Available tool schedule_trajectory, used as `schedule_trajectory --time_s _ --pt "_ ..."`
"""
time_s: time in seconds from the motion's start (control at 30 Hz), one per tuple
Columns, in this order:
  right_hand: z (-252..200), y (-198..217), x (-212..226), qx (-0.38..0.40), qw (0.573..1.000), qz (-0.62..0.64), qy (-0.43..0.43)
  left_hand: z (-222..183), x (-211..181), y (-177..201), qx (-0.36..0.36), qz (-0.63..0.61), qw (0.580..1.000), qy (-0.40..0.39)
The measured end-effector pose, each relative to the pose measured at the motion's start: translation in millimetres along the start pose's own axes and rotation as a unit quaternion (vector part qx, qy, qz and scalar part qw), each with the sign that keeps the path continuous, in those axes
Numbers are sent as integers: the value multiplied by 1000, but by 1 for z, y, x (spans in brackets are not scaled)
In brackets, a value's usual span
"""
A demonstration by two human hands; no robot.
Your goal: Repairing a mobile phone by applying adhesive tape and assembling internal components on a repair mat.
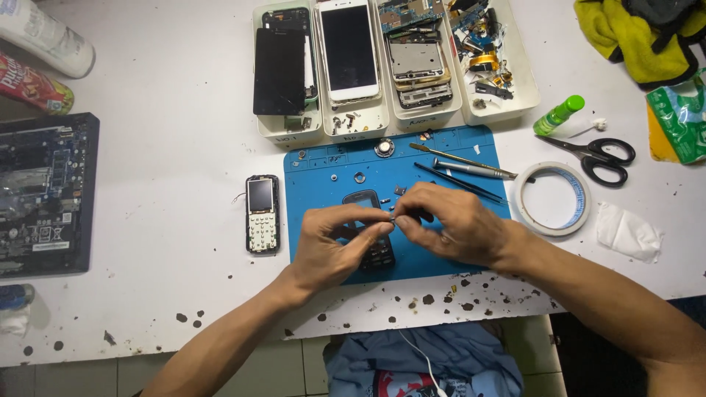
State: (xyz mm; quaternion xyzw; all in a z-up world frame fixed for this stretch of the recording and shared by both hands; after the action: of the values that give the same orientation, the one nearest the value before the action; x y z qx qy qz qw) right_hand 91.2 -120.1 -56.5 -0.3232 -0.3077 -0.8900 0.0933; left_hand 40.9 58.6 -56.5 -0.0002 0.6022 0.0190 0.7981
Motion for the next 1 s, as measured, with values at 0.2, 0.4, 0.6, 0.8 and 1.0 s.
schedule_trajectory --time_s 0.2,0.4,0.6,0.8,1.0 --pt "-3 -8 -5 -16 967 141 -210 0 -7 1 -9 57 995 -77" --pt "-10 -20 -5 -25 905 288 -313 -4 -10 2 -31 79 988 -130" --pt "-9 -15 -5 -67 887 312 -335 -2 -5 6 -55 -8 997 -59" --pt "-5 -10 -5 -94 930 211 -285 -5 2 -1 -51 -43 998 -17" --pt "-9 -19 -3 -74 974 105 -186 -17 16 -6 -41 -61 997 -25"
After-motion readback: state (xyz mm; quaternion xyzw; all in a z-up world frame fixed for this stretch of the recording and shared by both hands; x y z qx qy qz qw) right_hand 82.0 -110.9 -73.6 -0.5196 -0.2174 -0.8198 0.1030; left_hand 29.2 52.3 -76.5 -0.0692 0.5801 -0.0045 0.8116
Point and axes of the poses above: each hand's wrist, its own z-axis towards the middle knuckle, its own y-axis out of the back of the hand, x = y × z, the point moved 4 cm from there along z, towards the middle knuckle, and after that the axes turned 6 degrees about -x, right-handed, at the moved point
